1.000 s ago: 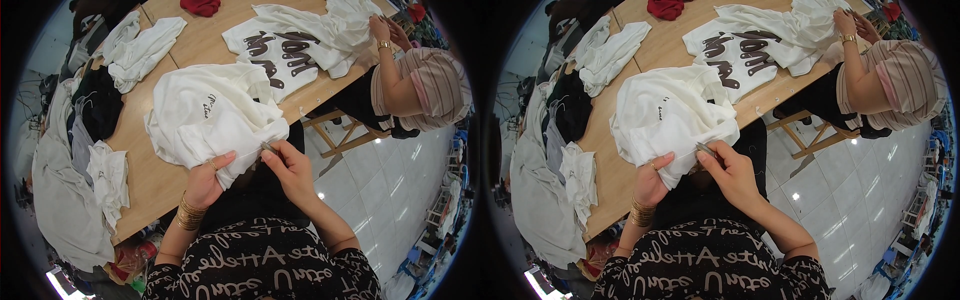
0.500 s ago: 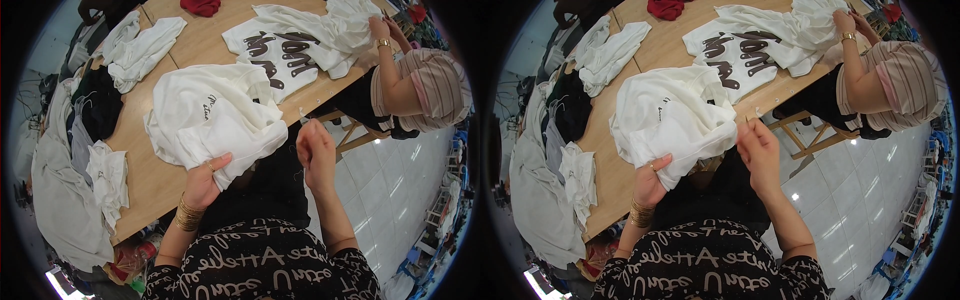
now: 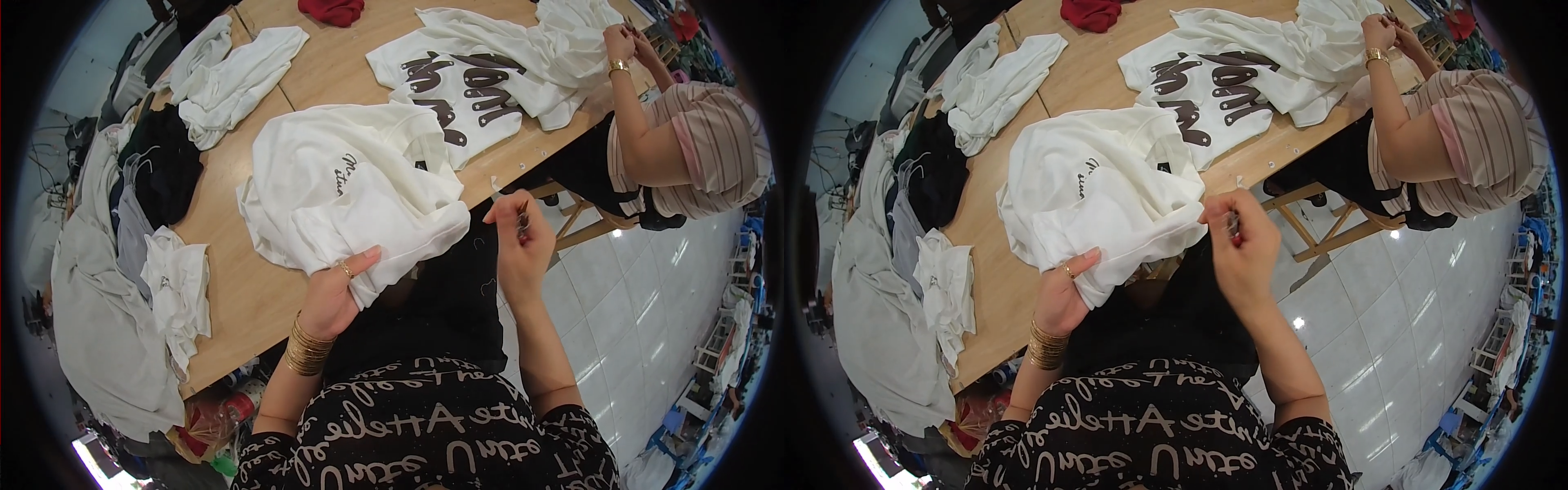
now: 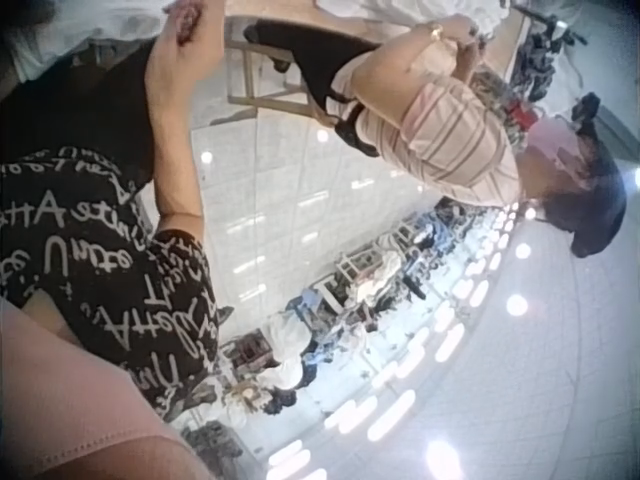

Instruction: Trimming loose threads from white t-shirts using small snips in a garment factory.

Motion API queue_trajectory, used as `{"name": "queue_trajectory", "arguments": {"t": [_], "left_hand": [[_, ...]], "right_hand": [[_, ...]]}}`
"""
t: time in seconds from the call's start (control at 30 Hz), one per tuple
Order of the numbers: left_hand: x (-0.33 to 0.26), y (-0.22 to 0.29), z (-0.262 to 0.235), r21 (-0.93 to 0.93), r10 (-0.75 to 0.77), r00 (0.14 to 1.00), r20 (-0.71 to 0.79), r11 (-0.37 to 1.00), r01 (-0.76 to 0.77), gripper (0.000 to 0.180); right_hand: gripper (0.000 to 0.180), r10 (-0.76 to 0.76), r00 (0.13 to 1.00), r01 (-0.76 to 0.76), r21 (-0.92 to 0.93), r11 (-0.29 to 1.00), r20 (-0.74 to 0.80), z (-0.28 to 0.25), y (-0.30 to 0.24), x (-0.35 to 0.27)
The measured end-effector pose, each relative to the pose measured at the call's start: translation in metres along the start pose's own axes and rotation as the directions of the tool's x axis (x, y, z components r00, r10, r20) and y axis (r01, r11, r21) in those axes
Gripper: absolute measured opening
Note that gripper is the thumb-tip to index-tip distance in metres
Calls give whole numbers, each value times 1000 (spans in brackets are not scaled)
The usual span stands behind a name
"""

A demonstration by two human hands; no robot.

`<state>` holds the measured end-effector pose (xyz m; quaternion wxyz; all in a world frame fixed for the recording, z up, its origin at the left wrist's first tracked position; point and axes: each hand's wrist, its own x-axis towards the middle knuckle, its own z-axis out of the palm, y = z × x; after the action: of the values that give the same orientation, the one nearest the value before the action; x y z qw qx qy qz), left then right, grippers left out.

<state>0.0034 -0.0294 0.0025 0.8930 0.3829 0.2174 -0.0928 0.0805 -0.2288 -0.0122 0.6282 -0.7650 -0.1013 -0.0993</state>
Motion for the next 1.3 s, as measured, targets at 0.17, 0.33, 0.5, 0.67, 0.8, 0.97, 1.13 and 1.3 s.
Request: {"name": "queue_trajectory", "arguments": {"t": [0.17,0.33,0.5,0.67,0.8,0.97,1.13,1.3], "left_hand": [[3,1,1,-15,44,999,22,999,-43,47],[5,10,-3,44,111,994,-18,993,-110,47],[6,6,1,-98,73,997,6,993,-72,44],[5,4,2,-138,45,995,86,990,-33,47],[4,2,4,-75,70,987,145,995,-59,50],[2,1,4,-86,67,984,167,995,-53,50],[1,-3,2,-39,53,980,190,998,-46,49],[0,-4,4,55,69,980,186,995,-80,49]], "right_hand": [[19,88,871,-89,-22,996,484,-4,-16,16],[13,128,915,-145,17,989,382,-21,0,24],[15,89,958,-55,-130,990,272,-15,-1,23],[34,143,979,-124,-130,984,149,-2,-29,2],[27,166,918,-80,-241,967,360,8,-45,-15],[21,75,891,34,-232,972,447,16,-47,-25],[18,5,897,117,-249,961,442,22,-45,-28],[17,-14,897,163,-302,939,441,22,-45,-27]]}}
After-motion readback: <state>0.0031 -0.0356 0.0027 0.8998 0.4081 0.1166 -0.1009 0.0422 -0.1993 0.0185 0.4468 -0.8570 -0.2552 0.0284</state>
